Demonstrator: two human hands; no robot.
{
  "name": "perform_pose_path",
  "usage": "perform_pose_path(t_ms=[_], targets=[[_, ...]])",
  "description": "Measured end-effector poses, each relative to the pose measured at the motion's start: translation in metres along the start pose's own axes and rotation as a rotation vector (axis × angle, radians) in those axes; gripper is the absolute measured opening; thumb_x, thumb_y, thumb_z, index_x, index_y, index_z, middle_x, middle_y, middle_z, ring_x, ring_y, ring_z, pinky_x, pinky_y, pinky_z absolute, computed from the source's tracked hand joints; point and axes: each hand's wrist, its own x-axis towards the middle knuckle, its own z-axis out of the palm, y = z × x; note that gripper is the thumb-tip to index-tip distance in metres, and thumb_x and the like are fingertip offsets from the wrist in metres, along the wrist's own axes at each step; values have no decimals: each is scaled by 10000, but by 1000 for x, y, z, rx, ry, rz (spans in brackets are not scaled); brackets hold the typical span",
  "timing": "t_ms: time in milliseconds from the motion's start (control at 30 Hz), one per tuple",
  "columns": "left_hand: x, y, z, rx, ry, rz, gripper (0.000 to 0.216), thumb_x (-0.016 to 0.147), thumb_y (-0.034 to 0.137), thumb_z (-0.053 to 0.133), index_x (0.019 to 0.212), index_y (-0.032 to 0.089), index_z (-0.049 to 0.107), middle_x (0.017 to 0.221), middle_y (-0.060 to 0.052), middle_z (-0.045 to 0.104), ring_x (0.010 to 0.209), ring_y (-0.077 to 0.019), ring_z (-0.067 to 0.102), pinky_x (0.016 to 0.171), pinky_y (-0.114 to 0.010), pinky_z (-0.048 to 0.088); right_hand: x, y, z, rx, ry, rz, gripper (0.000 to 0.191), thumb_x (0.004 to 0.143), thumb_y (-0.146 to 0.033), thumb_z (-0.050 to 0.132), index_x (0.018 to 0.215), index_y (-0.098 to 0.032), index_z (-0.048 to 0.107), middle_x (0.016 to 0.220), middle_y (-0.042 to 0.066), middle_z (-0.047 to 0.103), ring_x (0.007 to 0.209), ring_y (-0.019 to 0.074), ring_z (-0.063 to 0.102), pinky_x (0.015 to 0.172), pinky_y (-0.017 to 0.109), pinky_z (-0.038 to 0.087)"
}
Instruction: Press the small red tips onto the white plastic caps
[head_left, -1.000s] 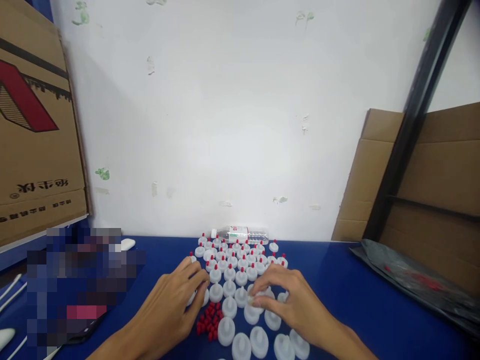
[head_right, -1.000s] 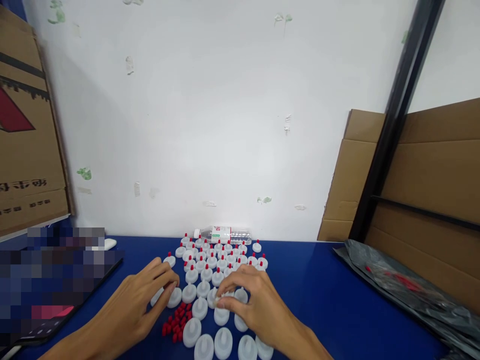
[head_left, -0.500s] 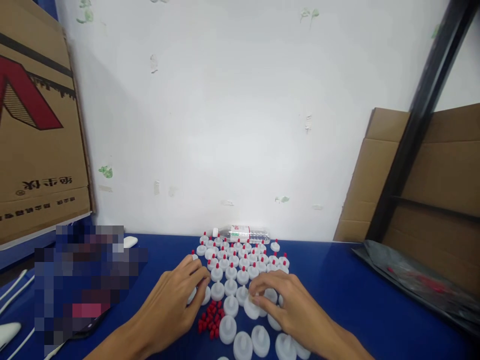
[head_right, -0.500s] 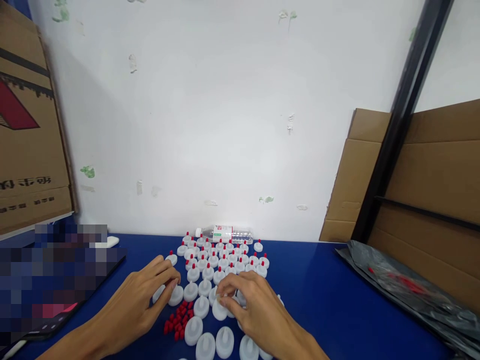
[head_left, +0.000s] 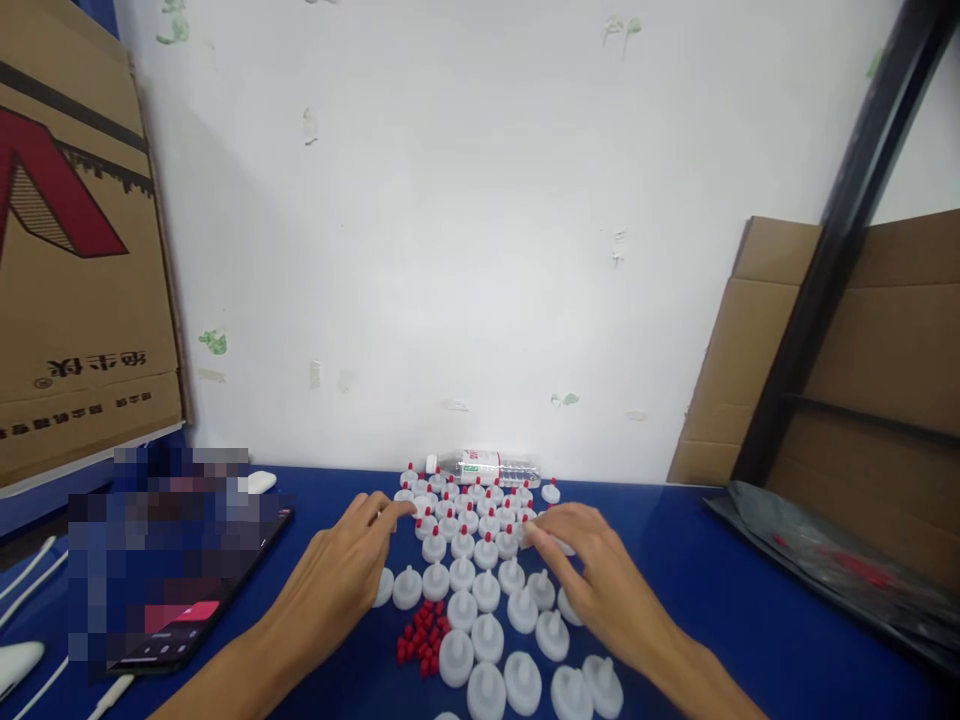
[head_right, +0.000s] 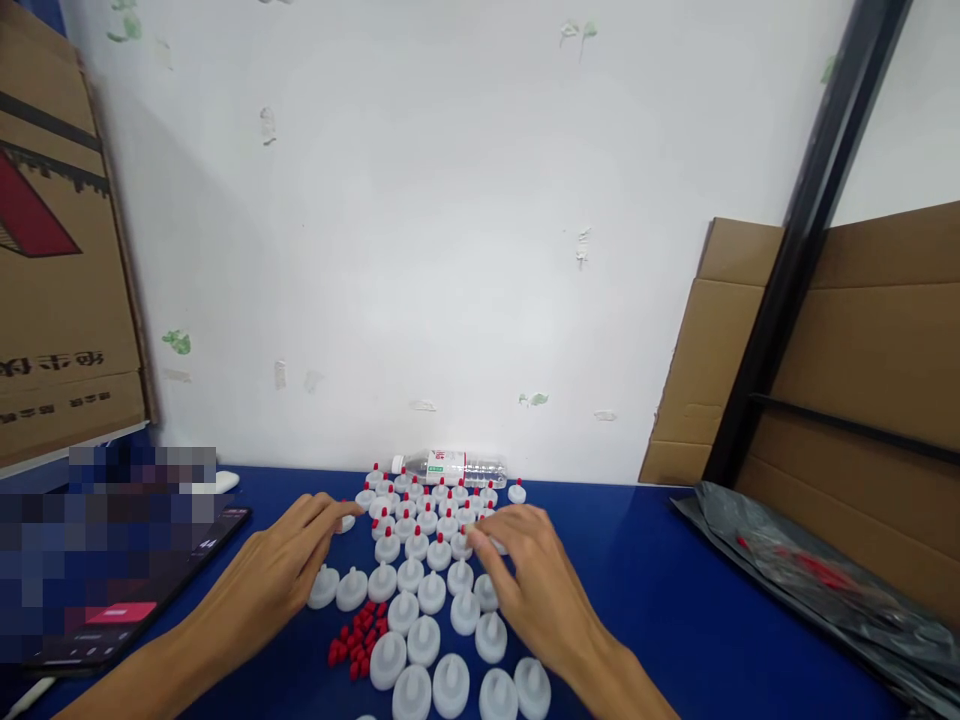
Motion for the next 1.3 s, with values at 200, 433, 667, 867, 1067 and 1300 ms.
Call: perform_pose_path(t_ms=[200,433,667,867,1067,1300], targets=[[2,-21,8,39,-32,-97,488,991,105,288,1368,238,566,1243,-120,561,991,-243,627,690,-323,542,8,40,-9,-138,34,175,483,1092,-455,273,1066,-232,700,1154,95,739,1139,297,643,983,447,467],[5,-39,19,-21,-71,-148,602,971,83,265,1548,200,391,1417,-155,514,1251,-291,562,997,-441,527,6,61,-5,-146,-26,228,581,1086,-506,226,948,-220,712,1031,100,767,1017,304,700,894,431,506],[5,-39,23,-44,-165,-146,553,961,84,300,1456,187,525,1421,-145,545,1269,-293,561,1034,-429,498,5,62,-3,-139,-58,235,531,1082,-498,253,971,-226,694,1003,94,761,988,302,701,891,429,503],[11,-29,6,-48,-168,-206,273,963,158,416,1081,234,650,1010,-46,691,980,-217,663,809,-302,495,7,58,-4,-139,-10,203,509,1088,-474,263,1122,-208,696,1141,121,738,1072,301,675,955,454,494],[9,-28,0,-37,-138,-259,182,953,171,461,1003,218,630,896,-24,709,870,-207,693,694,-272,445,8,52,-3,-129,60,129,447,1095,-432,291,1173,-229,682,1175,101,721,1108,291,662,976,469,500],[10,-36,-1,-6,-49,-197,204,971,169,490,922,204,685,886,-52,727,841,-239,724,701,-299,498,7,42,-3,-109,133,112,363,1087,-424,351,1243,-241,623,1213,97,708,1144,277,656,1010,478,501]])
